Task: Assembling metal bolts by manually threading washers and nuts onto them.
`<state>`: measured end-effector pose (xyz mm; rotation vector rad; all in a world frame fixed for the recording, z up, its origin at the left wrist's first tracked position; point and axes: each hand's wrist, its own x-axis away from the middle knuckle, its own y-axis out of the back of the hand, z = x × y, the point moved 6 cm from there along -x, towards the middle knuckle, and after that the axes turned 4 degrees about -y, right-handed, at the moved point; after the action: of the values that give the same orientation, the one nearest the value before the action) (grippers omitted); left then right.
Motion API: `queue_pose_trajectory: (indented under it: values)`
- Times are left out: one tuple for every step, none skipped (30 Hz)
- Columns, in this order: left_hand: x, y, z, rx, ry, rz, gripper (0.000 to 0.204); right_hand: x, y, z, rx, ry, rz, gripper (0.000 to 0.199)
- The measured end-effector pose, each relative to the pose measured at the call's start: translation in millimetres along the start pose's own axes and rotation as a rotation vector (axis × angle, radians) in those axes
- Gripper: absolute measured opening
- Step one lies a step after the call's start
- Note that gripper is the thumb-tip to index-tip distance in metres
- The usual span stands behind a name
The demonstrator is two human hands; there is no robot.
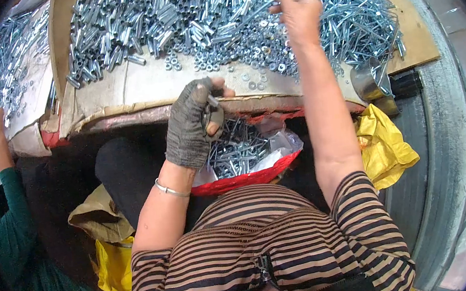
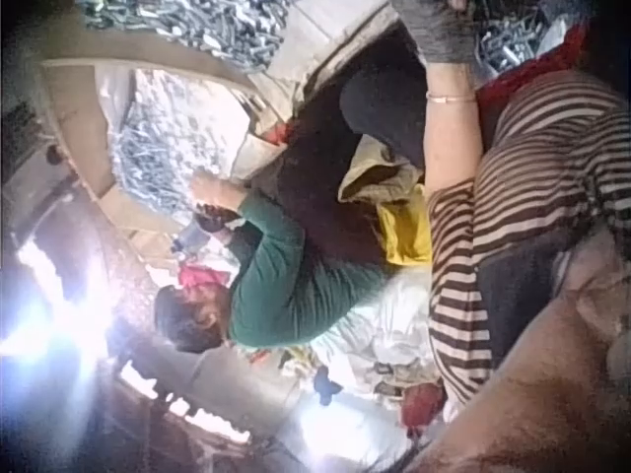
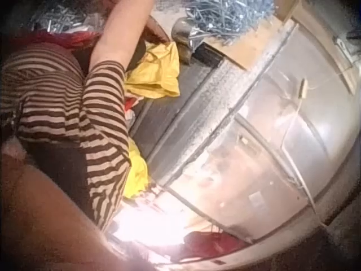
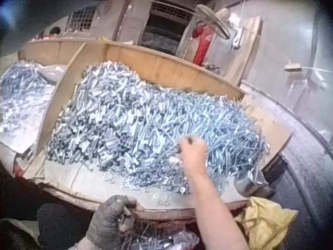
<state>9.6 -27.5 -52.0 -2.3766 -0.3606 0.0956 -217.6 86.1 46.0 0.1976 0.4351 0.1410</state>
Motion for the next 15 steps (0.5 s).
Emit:
queue_pose_trajectory:
  values:
    - [1,2,2,-0.006,0.005,-0.014,0.039,15,10,21,0.008,0.092,0.002,0.017]
    - [1,6,4,0.084,0.020,-0.019,0.042,34,17,38,0.049,0.152,-0.011,0.016]
    - [-1,7,6,0.174,0.040,-0.009,0.044,54,28,51,0.096,0.216,-0.037,0.015]
    - [-2,5,9,0.144,0.064,0.001,0.047,73,41,53,0.140,0.227,-0.045,0.014]
    - [-2,8,10,0.132,0.067,-0.007,0.047,91,48,49,0.173,0.238,-0.045,0.013]
    - [0,7,15,0.250,0.121,0.068,0.047,107,49,38,0.210,0.159,0.041,0.012]
    - [1,-1,20,0.369,0.186,0.156,0.047,121,53,27,0.255,0.078,0.112,0.012]
    - [2,-3,23,0.391,0.237,0.129,0.043,130,56,20,0.101,0.026,0.146,0.007]
    - [3,-2,26,0.381,0.242,0.125,0.043,136,58,20,0.093,0.019,0.142,0.007]
    - [5,-2,30,0.453,0.253,0.161,0.040,140,63,21,-0.002,0.002,0.109,0.008]
    - [8,-4,32,0.525,0.264,0.197,0.038,144,68,24,-0.096,-0.013,0.075,0.008]
    - [11,-8,34,0.567,0.286,0.195,0.036,147,72,33,-0.218,-0.065,0.054,0.011]
    - [12,-9,36,0.560,0.292,0.195,0.036,150,74,39,-0.222,-0.068,0.046,0.011]
    - [13,-9,39,0.579,0.299,0.188,0.036,152,74,43,-0.376,-0.100,0.075,0.012]
    - [14,-9,42,0.598,0.305,0.181,0.035,155,74,46,-0.528,-0.131,0.104,0.013]
